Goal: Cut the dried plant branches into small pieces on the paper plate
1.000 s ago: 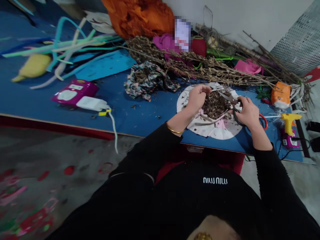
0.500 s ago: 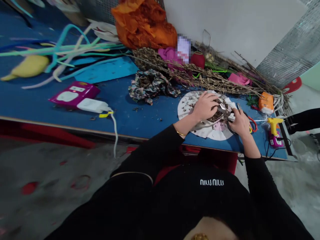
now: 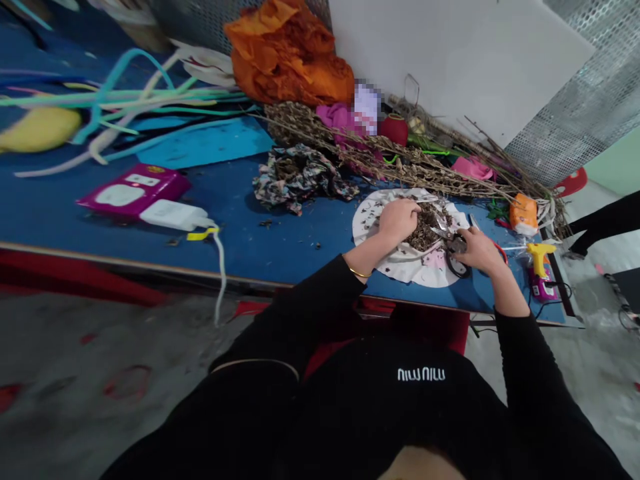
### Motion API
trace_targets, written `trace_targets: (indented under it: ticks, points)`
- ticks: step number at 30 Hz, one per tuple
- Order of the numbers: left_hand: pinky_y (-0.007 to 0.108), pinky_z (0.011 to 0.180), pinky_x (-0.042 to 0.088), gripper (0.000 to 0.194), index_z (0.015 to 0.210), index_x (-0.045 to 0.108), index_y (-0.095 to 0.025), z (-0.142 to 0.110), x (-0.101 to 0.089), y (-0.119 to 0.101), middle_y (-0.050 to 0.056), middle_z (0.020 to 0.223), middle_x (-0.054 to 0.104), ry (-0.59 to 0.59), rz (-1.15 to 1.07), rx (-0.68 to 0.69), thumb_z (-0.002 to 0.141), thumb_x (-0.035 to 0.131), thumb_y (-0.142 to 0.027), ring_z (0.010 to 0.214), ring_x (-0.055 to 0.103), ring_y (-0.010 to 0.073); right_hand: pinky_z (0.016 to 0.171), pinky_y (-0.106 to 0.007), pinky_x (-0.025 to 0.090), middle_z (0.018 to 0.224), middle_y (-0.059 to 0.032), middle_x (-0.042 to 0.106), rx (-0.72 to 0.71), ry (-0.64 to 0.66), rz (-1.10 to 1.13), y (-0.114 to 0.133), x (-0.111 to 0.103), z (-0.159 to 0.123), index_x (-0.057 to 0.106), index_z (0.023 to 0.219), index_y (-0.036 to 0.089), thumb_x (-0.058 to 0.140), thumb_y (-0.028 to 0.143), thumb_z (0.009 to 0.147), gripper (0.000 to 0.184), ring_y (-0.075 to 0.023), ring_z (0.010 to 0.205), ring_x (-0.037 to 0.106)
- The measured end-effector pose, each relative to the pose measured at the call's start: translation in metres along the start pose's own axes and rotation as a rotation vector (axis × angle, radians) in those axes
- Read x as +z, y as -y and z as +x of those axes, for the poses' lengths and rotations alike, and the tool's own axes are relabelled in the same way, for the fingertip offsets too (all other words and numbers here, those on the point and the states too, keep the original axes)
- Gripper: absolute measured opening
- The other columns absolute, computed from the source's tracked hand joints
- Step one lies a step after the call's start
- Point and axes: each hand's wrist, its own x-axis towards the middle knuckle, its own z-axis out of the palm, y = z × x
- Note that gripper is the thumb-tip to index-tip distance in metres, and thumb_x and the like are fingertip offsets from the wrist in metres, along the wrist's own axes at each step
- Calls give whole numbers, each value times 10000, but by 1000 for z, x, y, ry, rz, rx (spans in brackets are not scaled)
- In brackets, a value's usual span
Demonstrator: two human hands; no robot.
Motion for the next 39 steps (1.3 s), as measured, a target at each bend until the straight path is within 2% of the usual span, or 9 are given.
trace_targets:
  ticks: [3,8,11,15,21,25,30,36,39]
  points:
    - [407,1017,561,310,1043,816,-193,-1,1,-3,72,1169,795,7,-1,27,934,530,-141,1132,717,274,778,-321,452,1058,-95,693,-47,-4,-29,-10,-23,26,721,1169,214,623,371,881,343,-237,920,643]
    - [426,1016,563,270,1015,814,-175,-2,4,-4,91,1141,799,4,4,84,949,552,-183,1097,725,279,796,-350,429,1154,-150,686,109,-422,-53,-24,-39,115,729,1170,188,467,262,955,347,-266,998,615]
    - [428,1013,562,264,1020,811,-178,-2,4,-2,94,1134,799,10,4,94,956,555,-185,1089,726,273,867,-394,421,1209,-193,667,109,-416,-119,-29,-33,163,729,1149,147,429,195,947,365,-291,1059,584]
    - [423,1006,558,259,1015,811,-181,-2,3,-1,89,1117,802,27,13,93,962,557,-188,1084,725,271,957,-471,394,1165,-213,676,64,-342,-185,-34,-18,189,723,1135,121,366,141,961,397,-320,1106,558]
    - [398,977,560,257,1002,812,-201,-2,7,-1,69,1120,801,37,10,103,966,558,-217,1075,722,264,970,-459,378,1157,-211,662,112,-477,-166,-42,-5,186,658,1177,104,337,163,984,379,-303,1069,568]
    - [394,977,554,259,1008,812,-211,-1,9,3,69,1126,801,26,5,83,964,558,-230,1083,719,266,958,-434,394,1163,-188,662,161,-566,-98,-51,-12,176,635,1180,134,334,200,1013,350,-285,1057,589]
    - [389,974,548,241,1008,809,-199,0,9,7,75,1111,803,-10,-23,71,941,578,-207,1072,721,270,962,-423,415,1124,-143,673,166,-789,35,-56,-27,141,647,1129,180,279,229,1039,382,-267,1057,598]
    - [362,920,575,255,750,762,-223,-1,9,5,65,1004,821,-209,-73,166,943,656,-352,965,755,227,918,-398,439,1040,-127,674,14,-847,169,-33,-21,91,658,1063,203,313,307,1046,361,-260,990,592]
    - [378,975,565,294,786,758,-219,-5,2,2,66,979,822,-337,-50,308,978,608,-384,962,752,206,918,-407,440,1019,-132,683,-23,-820,211,-19,-13,84,653,1043,208,333,289,1033,329,-265,973,593]
